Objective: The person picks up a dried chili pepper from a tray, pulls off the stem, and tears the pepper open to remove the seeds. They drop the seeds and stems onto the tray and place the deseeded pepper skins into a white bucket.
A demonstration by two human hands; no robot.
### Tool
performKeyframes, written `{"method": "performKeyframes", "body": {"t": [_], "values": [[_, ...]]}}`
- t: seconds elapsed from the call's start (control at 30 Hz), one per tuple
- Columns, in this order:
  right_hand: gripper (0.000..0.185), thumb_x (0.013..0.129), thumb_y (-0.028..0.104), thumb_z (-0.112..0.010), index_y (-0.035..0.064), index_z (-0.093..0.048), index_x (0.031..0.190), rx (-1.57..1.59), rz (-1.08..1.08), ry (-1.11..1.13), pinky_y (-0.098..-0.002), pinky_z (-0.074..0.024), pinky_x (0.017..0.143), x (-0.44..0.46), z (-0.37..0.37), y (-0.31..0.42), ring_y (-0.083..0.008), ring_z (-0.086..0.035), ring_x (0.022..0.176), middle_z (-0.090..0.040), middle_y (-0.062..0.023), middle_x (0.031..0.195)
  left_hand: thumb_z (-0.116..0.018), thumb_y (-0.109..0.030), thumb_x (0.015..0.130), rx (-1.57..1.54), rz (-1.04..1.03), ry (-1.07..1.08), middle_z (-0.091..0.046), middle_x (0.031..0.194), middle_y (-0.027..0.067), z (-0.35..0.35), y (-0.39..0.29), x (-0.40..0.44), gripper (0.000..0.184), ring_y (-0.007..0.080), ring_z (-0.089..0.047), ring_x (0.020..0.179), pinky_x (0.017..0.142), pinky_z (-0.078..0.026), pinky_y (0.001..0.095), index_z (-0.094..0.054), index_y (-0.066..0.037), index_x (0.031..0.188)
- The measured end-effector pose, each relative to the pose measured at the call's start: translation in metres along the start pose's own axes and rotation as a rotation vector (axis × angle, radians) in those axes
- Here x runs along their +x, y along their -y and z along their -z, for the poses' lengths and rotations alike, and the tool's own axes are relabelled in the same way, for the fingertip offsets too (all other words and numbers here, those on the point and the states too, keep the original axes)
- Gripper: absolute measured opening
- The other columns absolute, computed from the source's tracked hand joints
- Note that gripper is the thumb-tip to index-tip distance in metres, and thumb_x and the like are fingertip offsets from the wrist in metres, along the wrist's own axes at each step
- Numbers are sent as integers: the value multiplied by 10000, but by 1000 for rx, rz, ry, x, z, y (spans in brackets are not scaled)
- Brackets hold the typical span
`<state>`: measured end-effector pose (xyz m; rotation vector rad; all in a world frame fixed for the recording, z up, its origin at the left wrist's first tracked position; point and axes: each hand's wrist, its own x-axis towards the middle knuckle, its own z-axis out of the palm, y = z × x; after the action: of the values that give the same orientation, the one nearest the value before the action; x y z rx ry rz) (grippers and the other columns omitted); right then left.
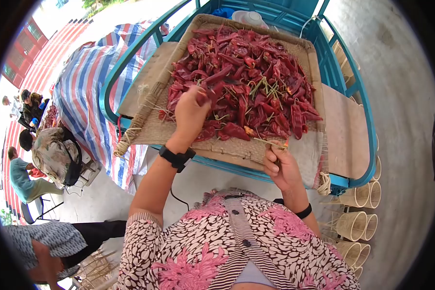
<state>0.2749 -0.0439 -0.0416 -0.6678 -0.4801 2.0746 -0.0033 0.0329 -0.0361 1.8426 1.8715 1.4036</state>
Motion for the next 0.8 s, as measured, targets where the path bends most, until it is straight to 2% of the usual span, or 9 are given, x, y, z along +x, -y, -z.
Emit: {"method": "performKeyframes", "body": {"t": [0.1, 0.13, 0.23, 0.33, 0.43, 0.53, 0.63, 0.73, 0.8], "values": [[114, 997, 160, -468, 100, -544, 1056, -24, -4, -3, -207, -338, 439, 4, 2, 0, -68, -432, 522, -517, 13, 751, -700, -11, 778, -692, 301, -80, -658, 868, 54, 11, -7, 8, 205, 150, -628, 746, 621, -496, 301, -596, -43, 952], [123, 996, 165, -472, 93, -547, 1062, -52, -6, -1, -209, -340, 438, 6, -2, 0, -69, -433, 524, -520, 13, 754, -701, 16, 792, -825, 383, -42, -647, 870, 19, 22, -17, 8, 220, 84, -598, 702, 575, -482, 259, -600, -23, 983], [148, 993, 177, -477, 78, -554, 1072, -116, -37, 31, -213, -344, 447, 17, -17, 1, -72, -437, 531, -528, 16, 766, -705, 16, 790, -1014, 474, -28, -654, 851, 18, 38, -54, 1, 253, 76, -589, 683, 568, -479, 247, -603, -18, 1019], [171, 994, 185, -470, 68, -559, 1081, -188, -44, 44, -217, -346, 463, 30, -36, -3, -75, -439, 538, -536, 17, 777, -699, 21, 797, -1135, 523, 0, -657, 857, 16, 32, -52, -11, 270, 79, -594, 688, 593, -491, 245, -608, -23, 1047], [194, 999, 195, -455, 62, -556, 1096, -186, -29, 40, -220, -341, 475, 39, -48, -12, -73, -437, 541, -528, 20, 769, -702, 20, 800, -1138, 590, -16, -651, 886, 15, 36, -63, -22, 261, 77, -594, 706, 628, -498, 244, -604, -43, 1034], [219, 1005, 200, -439, 56, -548, 1128, -72, 18, 113, -221, -333, 471, 50, -49, -19, -69, -426, 533, -495, 30, 739, -699, 32, 799, -1148, 425, -127, -642, 912, 13, 36, -73, -25, 267, 75, -594, 738, 666, -499, 236, -586, -57, 1024], [235, 1012, 196, -427, 58, -539, 1166, 115, 24, 230, -221, -328, 463, 60, -50, -16, -65, -407, 517, -450, 40, 704, -696, 38, 802, -1124, 406, -112, -632, 936, 12, 37, -73, -28, 270, 70, -591, 775, 685, -497, 228, -563, -59, 1015], [248, 1018, 194, -421, 58, -531, 1194, 242, 39, 297, -222, -328, 457, 66, -47, -12, -60, -389, 503, -422, 46, 682, -676, 80, 796, -885, 393, -251, -638, 950, 40, 50, -73, -34, 275, 94, -597, 829, 727, -495, 233, -557, -49, 1008], [251, 1023, 202, -415, 54, -531, 1189, 295, 42, 350, -223, -324, 457, 66, -46, -7, -55, -382, 498, -414, 47, 674, -661, 119, 790, -624, -126, -414, -626, 1082, 94, 72, -69, -45, 335, 138, -620, 936, 776, -508, 251, -533, -53, 1049]]}}
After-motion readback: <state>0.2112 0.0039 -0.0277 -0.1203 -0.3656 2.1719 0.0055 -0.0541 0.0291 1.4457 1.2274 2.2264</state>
